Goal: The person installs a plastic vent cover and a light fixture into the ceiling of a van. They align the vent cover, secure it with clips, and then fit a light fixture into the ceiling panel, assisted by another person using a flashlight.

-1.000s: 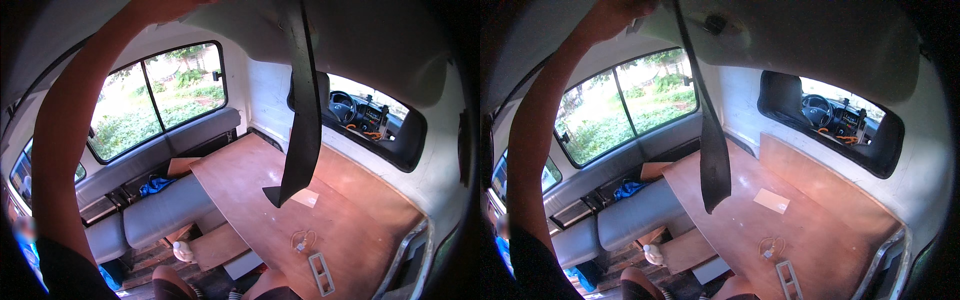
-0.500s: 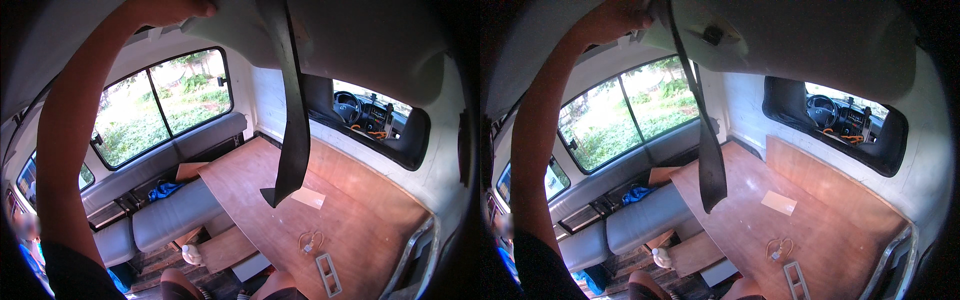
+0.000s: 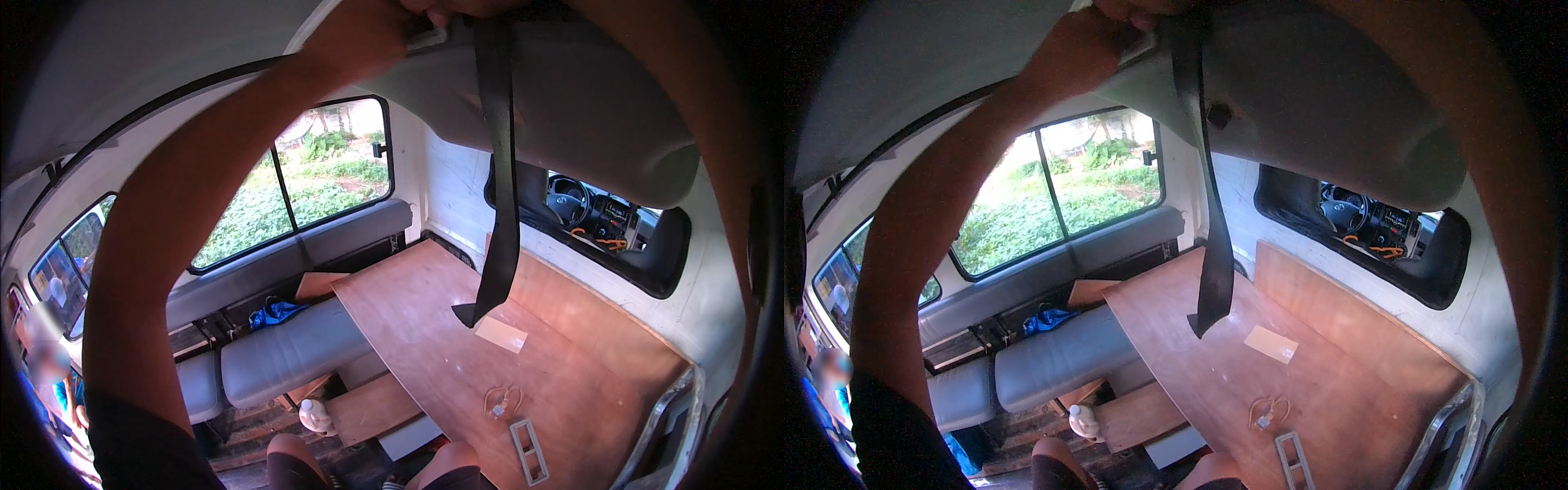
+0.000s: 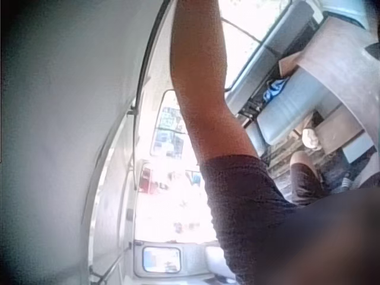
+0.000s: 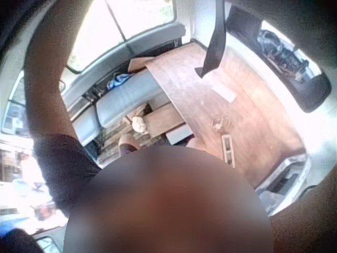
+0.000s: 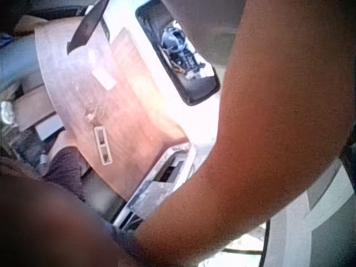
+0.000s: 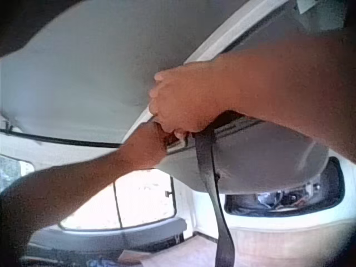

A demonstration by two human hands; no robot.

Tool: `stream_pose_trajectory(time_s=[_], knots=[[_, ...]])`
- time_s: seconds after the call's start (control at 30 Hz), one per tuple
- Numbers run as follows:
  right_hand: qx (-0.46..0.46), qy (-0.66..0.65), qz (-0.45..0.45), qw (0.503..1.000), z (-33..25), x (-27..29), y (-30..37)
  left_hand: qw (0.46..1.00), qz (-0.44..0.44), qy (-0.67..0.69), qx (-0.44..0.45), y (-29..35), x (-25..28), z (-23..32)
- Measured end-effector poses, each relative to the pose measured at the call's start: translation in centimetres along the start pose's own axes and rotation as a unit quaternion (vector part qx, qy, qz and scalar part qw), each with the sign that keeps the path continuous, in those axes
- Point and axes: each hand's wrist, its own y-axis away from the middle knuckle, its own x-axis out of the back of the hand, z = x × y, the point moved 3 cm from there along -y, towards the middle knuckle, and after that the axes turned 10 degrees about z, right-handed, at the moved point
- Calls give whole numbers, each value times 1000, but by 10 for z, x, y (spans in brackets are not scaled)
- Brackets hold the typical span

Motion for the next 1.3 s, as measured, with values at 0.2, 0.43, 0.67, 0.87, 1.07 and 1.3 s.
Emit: stream_pose_trajectory(time_s=[0.2, 0.43, 0.67, 0.87, 1.07, 1.3], knots=[[15, -12, 17, 1000, 0, 4, 3, 943, 145, -248, -168, 19, 10, 5], [0, 23, 3, 1000, -4, 1, -1, 905, -229, 237, 270, -5, 30, 21], [-6, -3, 27, 1000, 0, -5, -5, 805, -263, 331, 417, 7, 28, 36], [-25, 6, -24, 999, 0, -10, -12, 819, -202, 350, 408, 8, 30, 47], [2, 17, 46, 999, -3, -5, 0, 809, -189, 334, 446, 7, 28, 41], [11, 67, 65, 996, -7, -6, 4, 908, -160, 255, 292, 6, 5, 8]])
